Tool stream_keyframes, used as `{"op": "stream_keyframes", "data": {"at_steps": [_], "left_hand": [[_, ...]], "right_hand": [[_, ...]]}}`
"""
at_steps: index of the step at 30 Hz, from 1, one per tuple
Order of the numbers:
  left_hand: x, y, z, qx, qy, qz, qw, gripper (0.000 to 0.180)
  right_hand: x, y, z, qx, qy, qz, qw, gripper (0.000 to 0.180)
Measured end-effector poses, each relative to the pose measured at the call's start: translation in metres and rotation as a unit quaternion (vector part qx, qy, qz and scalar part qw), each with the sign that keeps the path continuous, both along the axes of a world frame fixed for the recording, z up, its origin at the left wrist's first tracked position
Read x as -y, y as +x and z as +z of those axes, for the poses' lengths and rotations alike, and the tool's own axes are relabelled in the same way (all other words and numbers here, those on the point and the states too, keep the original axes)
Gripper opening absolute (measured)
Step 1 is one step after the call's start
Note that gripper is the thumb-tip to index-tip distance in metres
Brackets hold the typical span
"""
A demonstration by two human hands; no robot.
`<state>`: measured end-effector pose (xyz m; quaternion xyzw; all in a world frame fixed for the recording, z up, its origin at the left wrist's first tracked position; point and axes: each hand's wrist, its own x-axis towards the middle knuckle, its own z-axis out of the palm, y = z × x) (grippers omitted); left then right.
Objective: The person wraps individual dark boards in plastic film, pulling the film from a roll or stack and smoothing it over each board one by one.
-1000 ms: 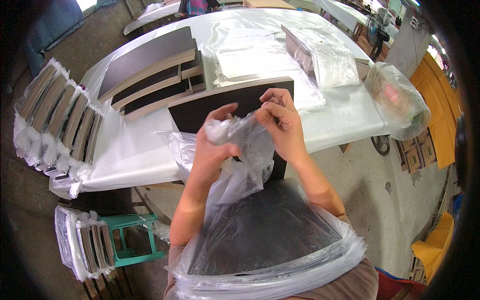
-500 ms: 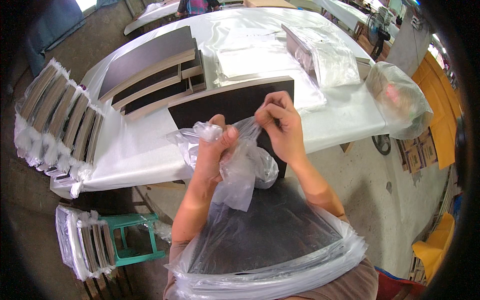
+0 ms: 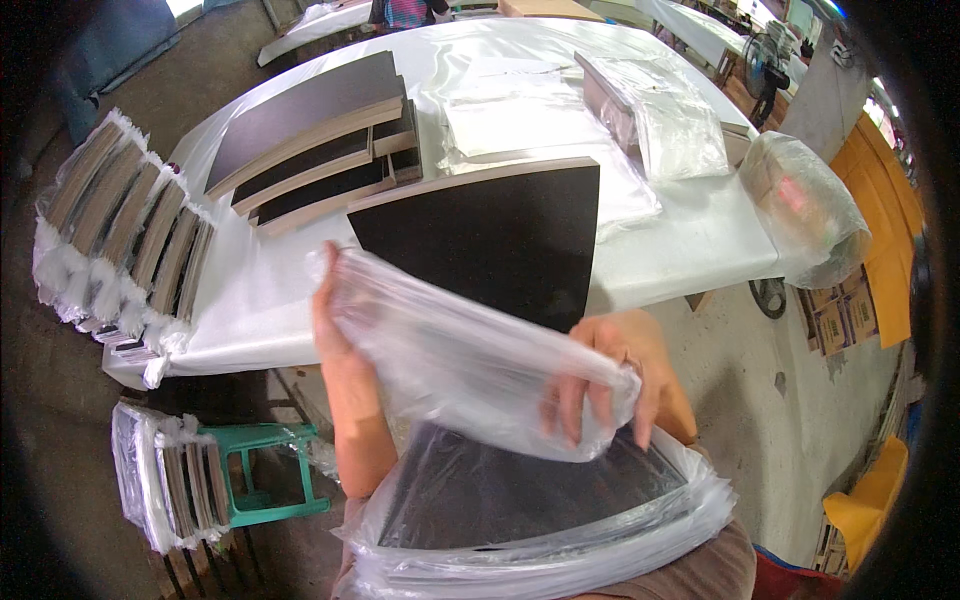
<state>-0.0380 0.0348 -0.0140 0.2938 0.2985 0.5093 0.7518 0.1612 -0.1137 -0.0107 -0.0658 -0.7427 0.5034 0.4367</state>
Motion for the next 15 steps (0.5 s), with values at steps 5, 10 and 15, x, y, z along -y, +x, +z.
{"op": "stream_keyframes", "data": {"at_steps": [5,10,15], "left_hand": [[0.018,-0.010,-0.003,0.055,0.228,-0.063,0.970,0.063],[0.044,0.008,0.004,0.147,0.054,-0.205,0.966,0.061],[0.027,0.006,-0.010,0.017,0.146,-0.189,0.971,0.056]], "right_hand": [[0.006,0.003,0.006,-0.067,0.041,-0.020,0.997,0.043],[0.033,-0.004,0.011,-0.115,-0.120,-0.258,0.952,0.045],[0.043,-0.010,0.021,-0.064,-0.143,-0.359,0.920,0.047]]}}
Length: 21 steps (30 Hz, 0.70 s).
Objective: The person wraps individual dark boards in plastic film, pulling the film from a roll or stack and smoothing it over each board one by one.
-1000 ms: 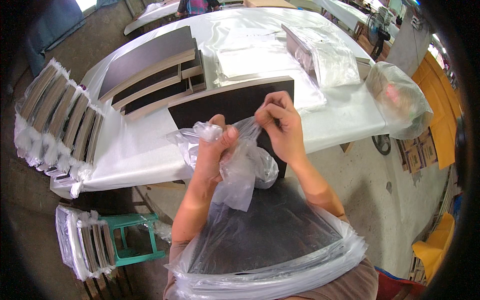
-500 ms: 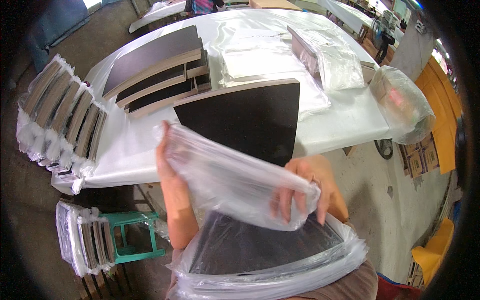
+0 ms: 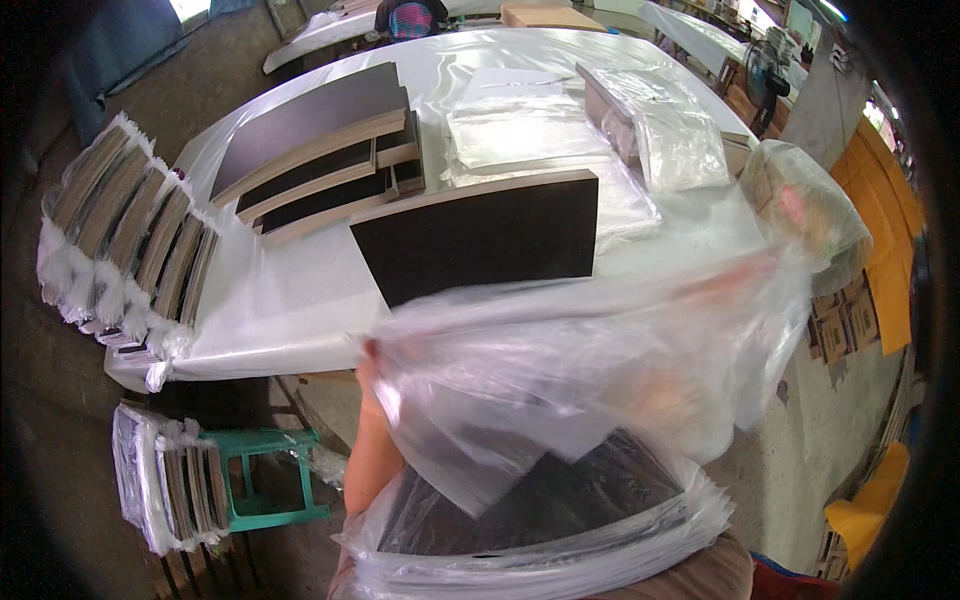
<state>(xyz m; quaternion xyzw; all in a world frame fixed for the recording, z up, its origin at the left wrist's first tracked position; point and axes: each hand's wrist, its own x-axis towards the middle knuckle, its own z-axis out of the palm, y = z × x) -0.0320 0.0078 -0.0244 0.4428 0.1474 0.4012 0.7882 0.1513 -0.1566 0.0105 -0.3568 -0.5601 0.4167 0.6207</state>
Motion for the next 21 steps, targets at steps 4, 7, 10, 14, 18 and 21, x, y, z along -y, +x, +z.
{"op": "stream_keyframes", "data": {"at_steps": [4,7,10,14,18,21], "left_hand": [[-0.015,-0.030,0.000,-0.080,0.098,0.108,0.986,0.053],[-0.024,-0.043,0.000,-0.148,0.184,0.174,0.956,0.052],[-0.028,-0.051,-0.002,-0.221,0.277,0.174,0.919,0.051],[-0.039,-0.070,-0.015,-0.345,0.337,0.043,0.875,0.053],[-0.063,-0.070,-0.011,-0.218,0.178,0.048,0.958,0.056],[-0.066,-0.045,0.015,-0.314,0.340,0.192,0.866,0.059]], "right_hand": [[-0.007,-0.016,0.007,0.044,-0.090,0.012,0.995,0.049],[-0.016,0.003,-0.028,-0.034,-0.269,0.108,0.956,0.050],[-0.014,0.024,-0.052,-0.268,-0.278,0.026,0.922,0.029],[-0.019,0.042,-0.049,-0.519,0.000,0.093,0.850,0.028],[-0.021,0.047,-0.031,-0.435,-0.106,-0.010,0.894,0.012],[-0.026,0.059,-0.029,-0.203,-0.172,-0.177,0.948,0.023]]}}
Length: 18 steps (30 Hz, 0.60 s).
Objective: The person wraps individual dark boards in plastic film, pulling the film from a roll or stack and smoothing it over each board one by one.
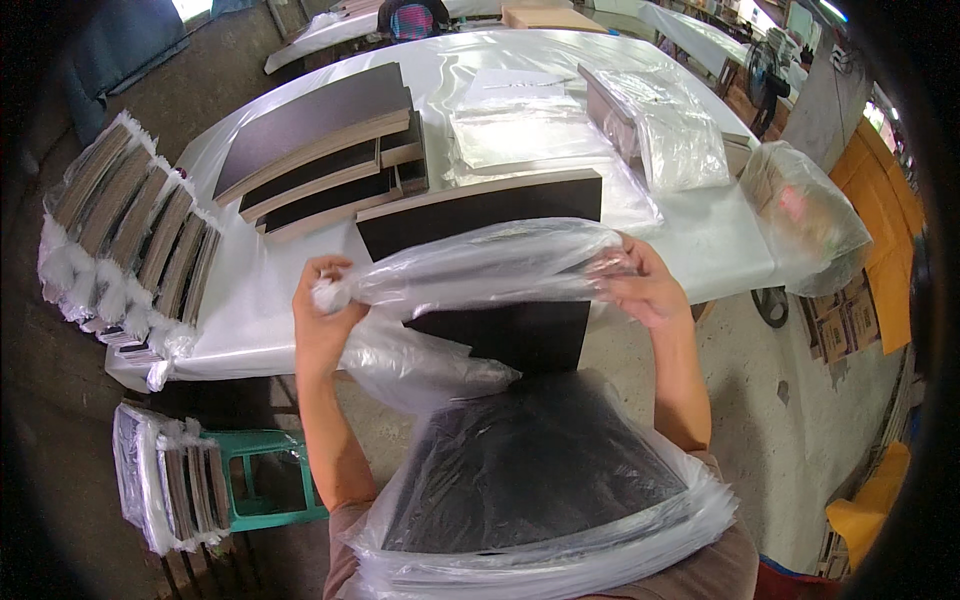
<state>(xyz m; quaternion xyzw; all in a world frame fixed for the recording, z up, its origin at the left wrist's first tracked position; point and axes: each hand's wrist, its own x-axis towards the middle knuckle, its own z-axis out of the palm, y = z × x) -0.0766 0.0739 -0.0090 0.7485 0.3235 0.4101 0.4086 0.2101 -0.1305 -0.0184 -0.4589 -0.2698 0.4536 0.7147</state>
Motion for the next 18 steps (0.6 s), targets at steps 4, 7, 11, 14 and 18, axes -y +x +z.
{"op": "stream_keyframes", "data": {"at_steps": [4,7,11,14,18], "left_hand": [[0.003,0.043,0.009,-0.041,0.324,0.152,0.933,0.067],[0.008,0.048,-0.008,-0.081,0.305,0.171,0.933,0.061],[0.016,0.009,-0.058,0.020,0.397,0.127,0.909,0.049],[0.037,-0.023,-0.050,-0.008,0.480,0.042,0.876,0.032],[0.058,-0.042,0.007,0.092,0.280,-0.166,0.941,0.033]], "right_hand": [[-0.040,0.012,0.001,0.513,-0.016,-0.234,0.825,0.047],[-0.051,0.005,0.007,0.590,-0.056,-0.320,0.739,0.055],[-0.024,-0.024,-0.005,0.548,-0.021,-0.324,0.771,0.058],[0.019,-0.038,-0.012,0.607,0.000,-0.384,0.696,0.049],[0.060,-0.038,0.024,0.670,0.055,-0.292,0.680,0.036]]}}
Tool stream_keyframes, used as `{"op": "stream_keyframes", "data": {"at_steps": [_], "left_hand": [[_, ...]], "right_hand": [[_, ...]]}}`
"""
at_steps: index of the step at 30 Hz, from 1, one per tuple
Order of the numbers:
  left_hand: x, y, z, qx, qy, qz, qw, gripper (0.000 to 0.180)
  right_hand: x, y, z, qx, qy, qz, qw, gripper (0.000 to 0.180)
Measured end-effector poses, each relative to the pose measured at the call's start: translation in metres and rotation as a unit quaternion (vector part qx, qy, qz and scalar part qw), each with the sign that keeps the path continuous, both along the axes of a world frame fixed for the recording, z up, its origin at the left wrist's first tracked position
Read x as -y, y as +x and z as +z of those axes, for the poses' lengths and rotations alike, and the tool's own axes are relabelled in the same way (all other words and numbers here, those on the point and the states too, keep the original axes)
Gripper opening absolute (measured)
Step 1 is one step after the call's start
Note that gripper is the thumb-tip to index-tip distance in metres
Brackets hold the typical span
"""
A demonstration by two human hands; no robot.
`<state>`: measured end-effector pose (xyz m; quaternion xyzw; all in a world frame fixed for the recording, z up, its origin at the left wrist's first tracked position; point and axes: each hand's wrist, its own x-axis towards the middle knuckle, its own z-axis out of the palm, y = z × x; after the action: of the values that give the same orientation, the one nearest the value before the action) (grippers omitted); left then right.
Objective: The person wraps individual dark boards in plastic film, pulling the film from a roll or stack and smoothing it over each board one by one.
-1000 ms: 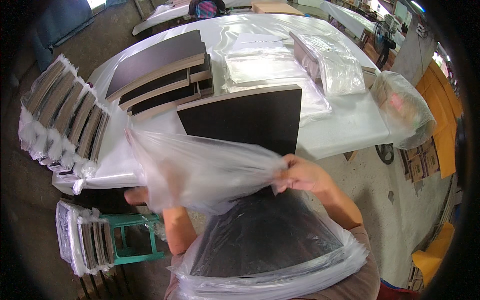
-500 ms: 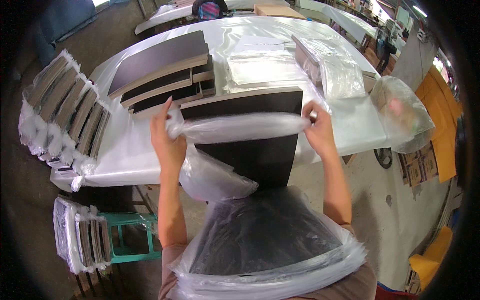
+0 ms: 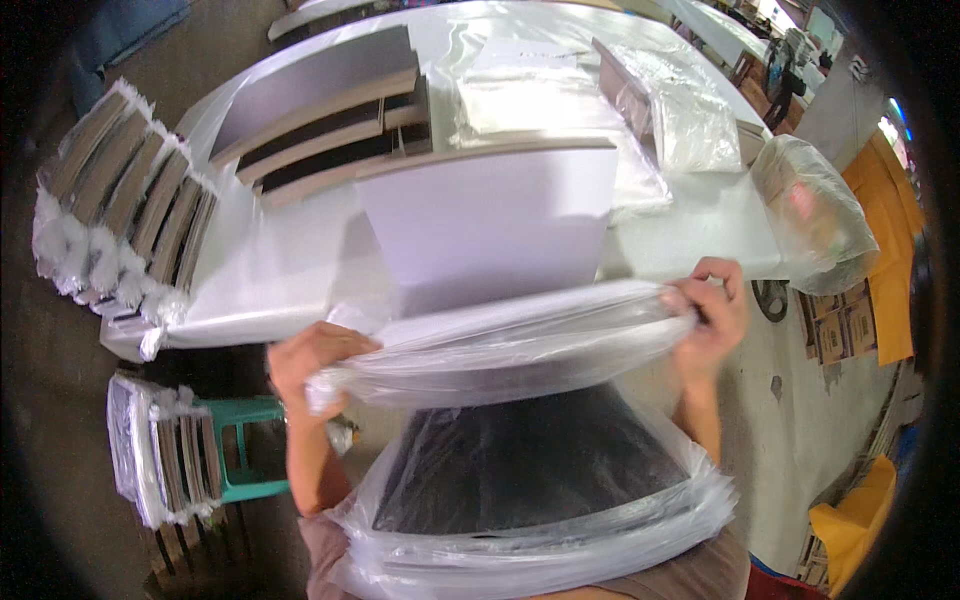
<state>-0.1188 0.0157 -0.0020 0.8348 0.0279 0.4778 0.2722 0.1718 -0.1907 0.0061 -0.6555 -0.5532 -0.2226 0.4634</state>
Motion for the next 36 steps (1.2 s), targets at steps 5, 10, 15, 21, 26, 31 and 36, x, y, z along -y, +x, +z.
{"op": "stream_keyframes", "data": {"at_steps": [5,10,15,21,26,31,36], "left_hand": [[-0.011,-0.014,0.017,-0.353,-0.456,-0.115,0.809,0.035],[-0.014,0.005,-0.068,-0.405,-0.553,-0.202,0.699,0.043],[-0.011,0.002,-0.196,-0.255,-0.666,-0.088,0.696,0.039],[-0.008,-0.001,-0.274,-0.098,-0.730,-0.010,0.677,0.039],[-0.019,-0.024,-0.304,-0.079,-0.712,0.027,0.697,0.041],[0.001,0.008,-0.193,-0.356,-0.514,0.090,0.775,0.047],[-0.008,0.010,-0.165,-0.512,-0.426,-0.069,0.743,0.041]], "right_hand": [[0.031,0.019,0.035,-0.496,-0.267,0.365,0.742,0.038],[0.041,0.019,-0.041,-0.650,-0.278,0.248,0.662,0.055],[0.040,0.007,-0.134,-0.749,-0.293,0.140,0.578,0.035],[0.026,0.037,-0.260,-0.791,-0.149,0.270,0.529,0.023],[0.012,0.035,-0.253,-0.714,-0.261,0.218,0.612,0.020],[0.011,0.028,-0.245,-0.390,-0.496,0.012,0.776,0.017],[0.018,0.027,-0.233,-0.697,-0.310,0.232,0.603,0.017]]}}
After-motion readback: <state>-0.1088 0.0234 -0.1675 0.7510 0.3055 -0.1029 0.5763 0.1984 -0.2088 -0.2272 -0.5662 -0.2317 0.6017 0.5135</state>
